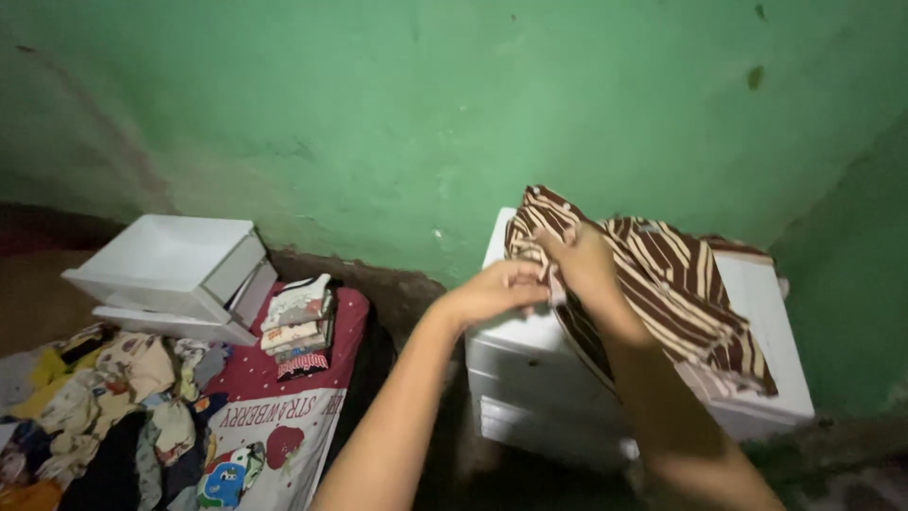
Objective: The person folds a brown striped shirt, a light blue patterned shirt, and a black garment on a white surface, then places each folded item into a white drawer organizer on the bed.
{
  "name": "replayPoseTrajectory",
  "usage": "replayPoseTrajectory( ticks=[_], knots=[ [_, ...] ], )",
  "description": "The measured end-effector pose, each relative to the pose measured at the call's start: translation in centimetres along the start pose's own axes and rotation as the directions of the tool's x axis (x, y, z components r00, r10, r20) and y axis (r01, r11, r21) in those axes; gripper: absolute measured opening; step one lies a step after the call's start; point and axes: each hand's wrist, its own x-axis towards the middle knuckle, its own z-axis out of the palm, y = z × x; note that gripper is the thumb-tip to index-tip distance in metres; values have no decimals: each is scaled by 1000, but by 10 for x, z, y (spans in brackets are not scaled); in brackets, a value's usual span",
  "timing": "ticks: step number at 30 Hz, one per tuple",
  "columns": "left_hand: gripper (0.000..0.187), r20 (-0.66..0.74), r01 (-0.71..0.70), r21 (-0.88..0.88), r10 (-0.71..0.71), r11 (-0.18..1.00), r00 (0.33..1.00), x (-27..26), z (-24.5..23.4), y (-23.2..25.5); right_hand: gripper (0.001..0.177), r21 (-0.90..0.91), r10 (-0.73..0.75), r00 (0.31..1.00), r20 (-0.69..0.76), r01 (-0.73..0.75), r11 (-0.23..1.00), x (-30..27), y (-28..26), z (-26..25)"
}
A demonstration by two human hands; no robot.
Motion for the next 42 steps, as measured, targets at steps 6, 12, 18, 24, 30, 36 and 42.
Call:
replayPoseTrajectory(
  ticks=[6,12,18,24,30,36,42],
  knots=[
    [15,-88,71,-146,-85,987,993,-3,4,36,53,-272,17,994,-106,-45,961,-23,-50,-12],
    [8,-143,-289,31,291,957,946,18,-20,1,28,273,-79,977,200,21,962,-40,-30,-22],
    [14,-204,-356,323,432,877,879,-4,7,60,17,465,-88,905,416,-129,876,-62,-47,-31],
    [30,-180,-212,862,669,460,721,-35,15,103,6,264,-43,995,87,19,964,-59,-27,-26],
    [35,-333,26,759,353,651,874,-23,17,100,15,-410,-276,911,-307,135,902,-80,-90,-31],
    [39,-181,-512,499,662,699,727,-30,1,94,21,98,-124,986,-115,135,986,-86,-101,-48],
    [36,-246,-144,650,387,746,889,-22,-7,54,21,237,-233,969,-79,245,940,-88,-54,-47]
  ],
)
